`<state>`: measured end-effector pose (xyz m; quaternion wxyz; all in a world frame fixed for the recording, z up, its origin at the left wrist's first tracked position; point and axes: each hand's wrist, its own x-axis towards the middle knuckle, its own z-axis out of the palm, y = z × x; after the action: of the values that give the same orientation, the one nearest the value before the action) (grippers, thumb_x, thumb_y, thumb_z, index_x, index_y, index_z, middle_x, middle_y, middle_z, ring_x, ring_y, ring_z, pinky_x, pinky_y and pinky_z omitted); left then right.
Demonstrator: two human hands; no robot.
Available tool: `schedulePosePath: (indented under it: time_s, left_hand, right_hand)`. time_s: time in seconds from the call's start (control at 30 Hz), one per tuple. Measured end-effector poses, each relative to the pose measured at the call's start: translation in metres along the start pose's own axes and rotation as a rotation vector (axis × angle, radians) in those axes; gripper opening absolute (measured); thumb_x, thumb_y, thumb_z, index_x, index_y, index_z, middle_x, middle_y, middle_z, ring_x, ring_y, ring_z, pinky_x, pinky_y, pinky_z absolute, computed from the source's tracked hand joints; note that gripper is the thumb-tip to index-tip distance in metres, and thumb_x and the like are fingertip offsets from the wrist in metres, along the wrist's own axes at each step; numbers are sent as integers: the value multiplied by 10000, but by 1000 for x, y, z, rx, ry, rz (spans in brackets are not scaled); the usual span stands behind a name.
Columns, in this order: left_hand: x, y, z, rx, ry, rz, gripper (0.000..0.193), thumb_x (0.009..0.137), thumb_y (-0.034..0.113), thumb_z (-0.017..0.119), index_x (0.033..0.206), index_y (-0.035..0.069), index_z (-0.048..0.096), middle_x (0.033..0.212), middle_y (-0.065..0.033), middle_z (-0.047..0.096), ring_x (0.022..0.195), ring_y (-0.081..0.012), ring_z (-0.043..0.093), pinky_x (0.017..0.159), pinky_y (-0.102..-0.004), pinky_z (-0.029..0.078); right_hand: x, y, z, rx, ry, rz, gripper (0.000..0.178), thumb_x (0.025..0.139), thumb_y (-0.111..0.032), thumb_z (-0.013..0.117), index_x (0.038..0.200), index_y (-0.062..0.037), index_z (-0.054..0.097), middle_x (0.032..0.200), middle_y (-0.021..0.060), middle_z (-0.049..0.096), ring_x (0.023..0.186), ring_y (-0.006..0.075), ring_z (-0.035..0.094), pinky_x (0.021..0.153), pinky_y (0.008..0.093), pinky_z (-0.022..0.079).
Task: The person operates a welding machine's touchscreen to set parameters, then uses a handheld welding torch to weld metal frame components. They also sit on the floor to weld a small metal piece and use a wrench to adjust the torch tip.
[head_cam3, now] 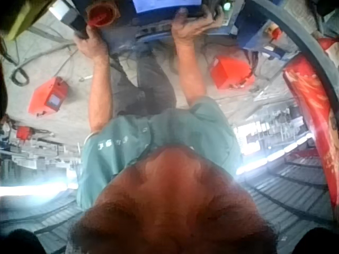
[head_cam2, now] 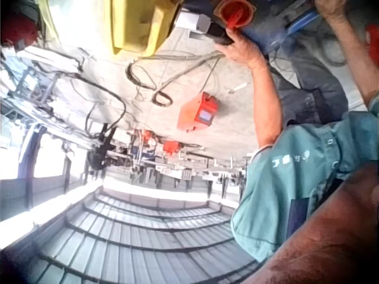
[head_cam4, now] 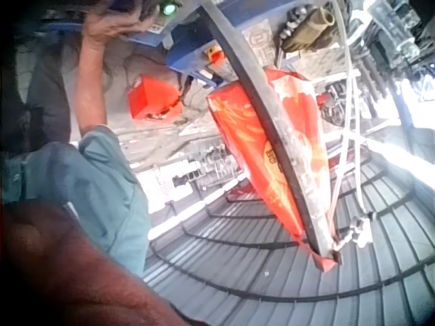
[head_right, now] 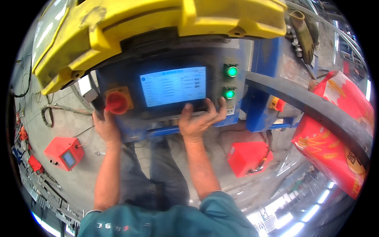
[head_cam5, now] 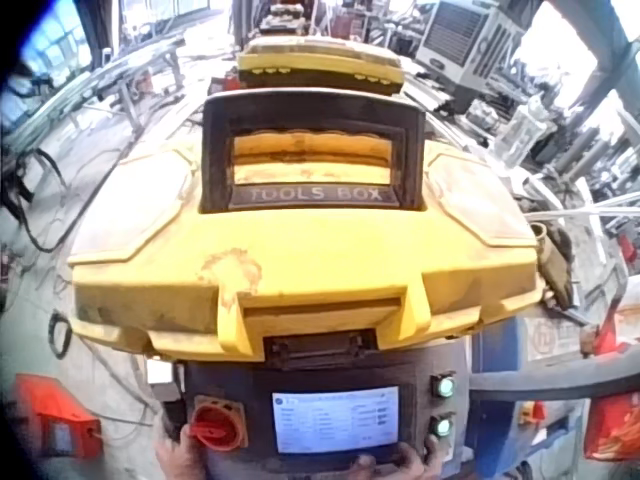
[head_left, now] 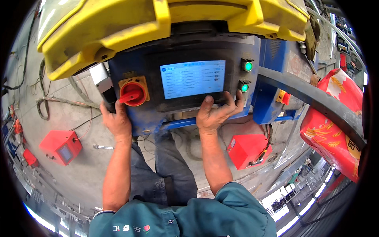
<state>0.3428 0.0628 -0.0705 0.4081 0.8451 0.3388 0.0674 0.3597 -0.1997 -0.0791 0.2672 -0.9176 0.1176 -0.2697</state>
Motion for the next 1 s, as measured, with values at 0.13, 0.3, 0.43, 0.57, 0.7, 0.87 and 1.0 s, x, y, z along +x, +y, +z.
schedulePosePath:
  time_s: [0.13, 0.3, 0.43, 0.57, 0.7, 0.87, 1.0]
  left_hand:
    - [2, -8, 3, -32, 12, 44, 742, 913, 555, 747, 1340, -24, 563, 1080, -222, 700, 999, -337, 671, 898, -421, 514]
    - [4, -6, -1, 11, 14, -22, 808, 841, 637, 774, 1328, 19, 589, 1024, -219, 720, 969, -381, 702, 863, -444, 527]
    - [10, 3, -20, -103, -87, -115, 777, 795, 498, 881, 1316, -5, 598, 1009, -150, 742, 921, -229, 695, 847, -383, 543]
    - [10, -13, -78, -247, -335, -296, 546, 842, 228, 830, 1286, 0, 609, 861, -64, 684, 689, -127, 628, 648, -306, 522]
    - [-6, -28, -173, -376, -496, -280, 526, 857, 301, 804, 1240, -3, 611, 799, -32, 641, 644, -107, 595, 599, -289, 488]
    - [-15, -63, -252, -331, -751, -282, 843, 812, 630, 803, 1251, -59, 595, 883, -77, 683, 776, -145, 657, 707, -303, 529]
    - [-16, -56, -271, -291, -851, -250, 1005, 783, 685, 799, 1359, -98, 546, 1087, -172, 727, 1032, -238, 699, 919, -370, 535]
  right_hand:
    - [-12, -3, -8, 22, 0, 8, 579, 995, -420, 649, 1264, 48, 440, 1432, 302, 351, 1316, 417, 388, 1108, 551, 329]
    - [-68, -48, -26, 295, -335, 46, 228, 986, -256, 631, 1002, -29, 611, 1092, 188, 611, 962, 328, 573, 921, 458, 436]
    - [-73, -70, -13, 68, -340, -50, 121, 846, -181, 670, 835, -62, 656, 890, 121, 638, 889, 349, 591, 802, 469, 442]
    - [-71, -72, -2, -239, -401, -56, 123, 807, -148, 659, 754, -37, 669, 874, 151, 661, 872, 364, 615, 836, 497, 446]
    - [-68, -78, 4, -443, -508, -24, 181, 788, -176, 653, 687, -28, 683, 784, 163, 690, 852, 352, 653, 836, 493, 458]
    - [-62, -66, 2, -535, -710, -166, 185, 715, -212, 629, 609, -84, 711, 675, 150, 708, 683, 357, 690, 733, 517, 518]
    - [-43, -62, 6, -548, -1004, -137, 252, 719, -257, 597, 662, -55, 737, 738, 192, 716, 750, 383, 710, 698, 499, 572]
